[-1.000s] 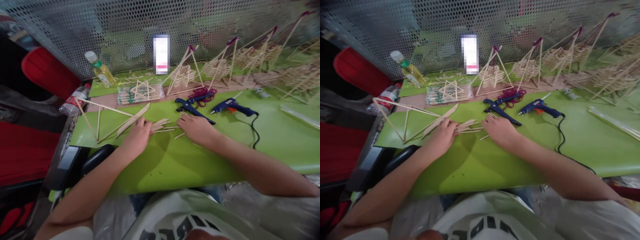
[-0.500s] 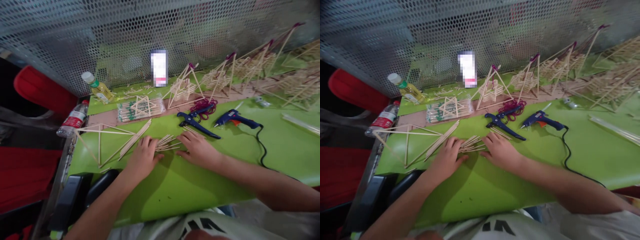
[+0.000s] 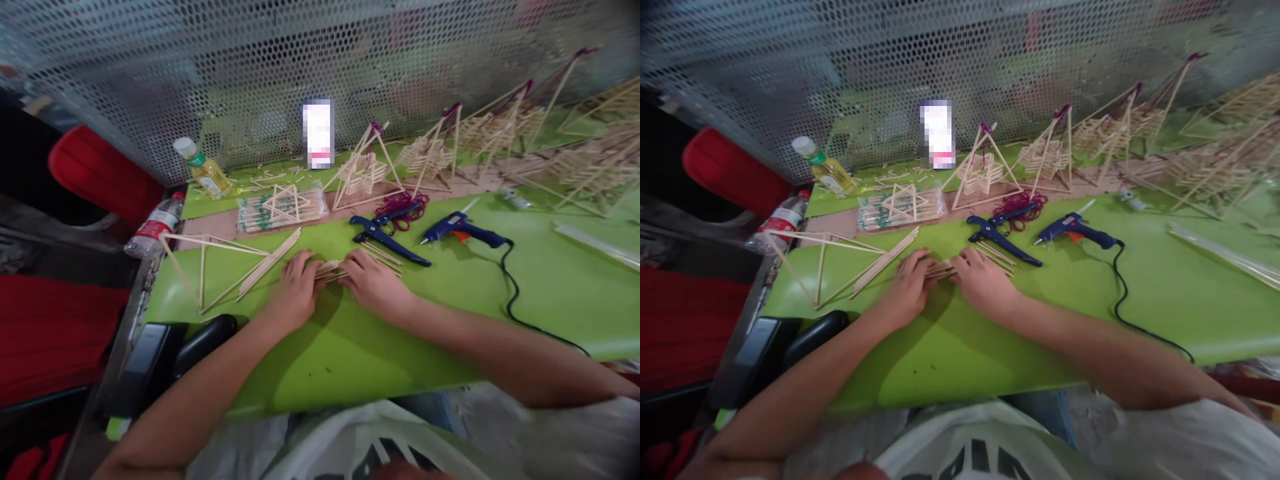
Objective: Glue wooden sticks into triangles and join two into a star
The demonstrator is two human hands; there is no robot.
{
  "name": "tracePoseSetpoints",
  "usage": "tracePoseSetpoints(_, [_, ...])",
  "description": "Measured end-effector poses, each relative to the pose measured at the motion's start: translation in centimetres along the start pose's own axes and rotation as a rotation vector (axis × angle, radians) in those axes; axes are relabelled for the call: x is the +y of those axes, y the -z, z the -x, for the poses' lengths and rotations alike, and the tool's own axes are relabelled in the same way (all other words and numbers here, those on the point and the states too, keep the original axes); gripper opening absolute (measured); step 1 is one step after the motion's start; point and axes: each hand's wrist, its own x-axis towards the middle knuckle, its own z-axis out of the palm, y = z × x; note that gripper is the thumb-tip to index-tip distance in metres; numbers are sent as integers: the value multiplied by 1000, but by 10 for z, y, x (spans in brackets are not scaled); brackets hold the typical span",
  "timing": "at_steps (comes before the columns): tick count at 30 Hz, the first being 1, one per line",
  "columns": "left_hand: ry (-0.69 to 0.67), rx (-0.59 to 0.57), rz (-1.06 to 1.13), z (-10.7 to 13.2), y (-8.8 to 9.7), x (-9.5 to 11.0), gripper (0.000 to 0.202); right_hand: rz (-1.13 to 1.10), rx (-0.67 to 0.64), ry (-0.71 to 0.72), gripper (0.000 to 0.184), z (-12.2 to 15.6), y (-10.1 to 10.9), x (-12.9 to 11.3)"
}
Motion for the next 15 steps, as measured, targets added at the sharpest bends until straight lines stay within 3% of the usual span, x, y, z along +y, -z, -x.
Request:
tracePoseSetpoints(3, [-27,16,-6,-5,-3,-2,36,9,-5,-37,31,-4,7,-2])
tracePoseSetpoints(7, [-62,31,-16,-11,-5,-5,30,12,-35,-28,23,-8,14,-7])
tracePoseSetpoints(15, [-124,79,-43,-28,1,-15,24,-15,8,56,27,-18,9,1])
